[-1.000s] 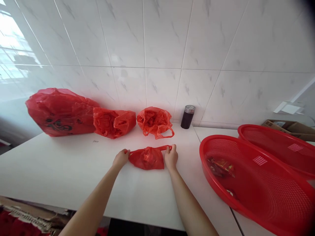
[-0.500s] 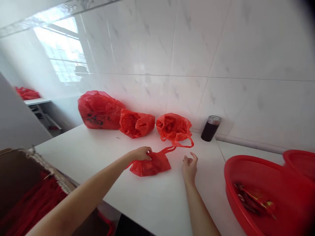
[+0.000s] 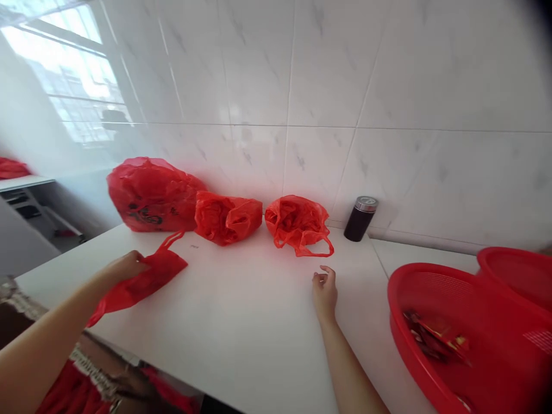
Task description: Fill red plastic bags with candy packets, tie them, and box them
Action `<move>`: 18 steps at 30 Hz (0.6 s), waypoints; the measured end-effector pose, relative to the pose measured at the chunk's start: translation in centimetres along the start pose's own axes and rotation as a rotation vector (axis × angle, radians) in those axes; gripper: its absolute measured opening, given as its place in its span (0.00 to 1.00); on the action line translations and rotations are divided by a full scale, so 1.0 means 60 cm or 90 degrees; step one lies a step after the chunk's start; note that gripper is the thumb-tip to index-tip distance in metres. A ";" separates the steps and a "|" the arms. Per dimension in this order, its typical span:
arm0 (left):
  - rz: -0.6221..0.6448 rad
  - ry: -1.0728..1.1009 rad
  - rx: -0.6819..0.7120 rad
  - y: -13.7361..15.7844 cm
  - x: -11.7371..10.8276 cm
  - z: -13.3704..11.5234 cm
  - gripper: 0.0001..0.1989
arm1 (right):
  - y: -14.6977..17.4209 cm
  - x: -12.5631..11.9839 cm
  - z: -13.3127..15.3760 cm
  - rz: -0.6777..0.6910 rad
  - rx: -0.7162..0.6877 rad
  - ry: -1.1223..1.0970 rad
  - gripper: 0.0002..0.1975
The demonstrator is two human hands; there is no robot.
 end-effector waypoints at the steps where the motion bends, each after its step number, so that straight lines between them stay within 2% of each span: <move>1: -0.021 -0.010 0.014 -0.004 -0.008 -0.015 0.08 | 0.000 0.000 0.001 -0.003 -0.002 -0.001 0.17; 3: -0.065 -0.015 0.080 -0.007 -0.021 -0.072 0.10 | -0.001 0.002 0.002 -0.006 -0.006 -0.002 0.17; 5: -0.095 0.003 0.188 -0.001 -0.027 -0.164 0.14 | -0.003 0.005 0.003 -0.005 -0.005 -0.002 0.17; 8: -0.109 0.052 0.358 0.021 -0.025 -0.344 0.15 | -0.006 0.008 0.002 0.001 0.000 -0.004 0.16; 10: -0.127 0.141 0.512 0.035 -0.020 -0.480 0.11 | -0.007 0.009 0.001 0.003 0.000 -0.007 0.16; 11: -0.133 0.164 0.553 0.033 -0.013 -0.540 0.10 | -0.007 0.009 0.001 0.003 -0.001 -0.009 0.16; 13: -0.138 0.182 0.580 0.013 0.013 -0.642 0.10 | -0.007 0.009 0.002 -0.001 -0.008 -0.011 0.15; 15: -0.136 0.189 0.575 -0.023 0.049 -0.716 0.11 | -0.007 0.009 0.005 -0.007 -0.019 -0.013 0.15; 18: -0.105 0.179 0.513 -0.083 0.113 -0.770 0.17 | -0.009 0.011 0.007 -0.015 -0.035 -0.013 0.15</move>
Point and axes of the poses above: each hand's wrist, its own y-axis away from the middle knuckle, its own x-axis out of the palm, z = x × y, the point moved 7 cm from there along -y, towards the middle knuckle, and after that the axes turned 13 degrees about x, right-handed, at the moved point
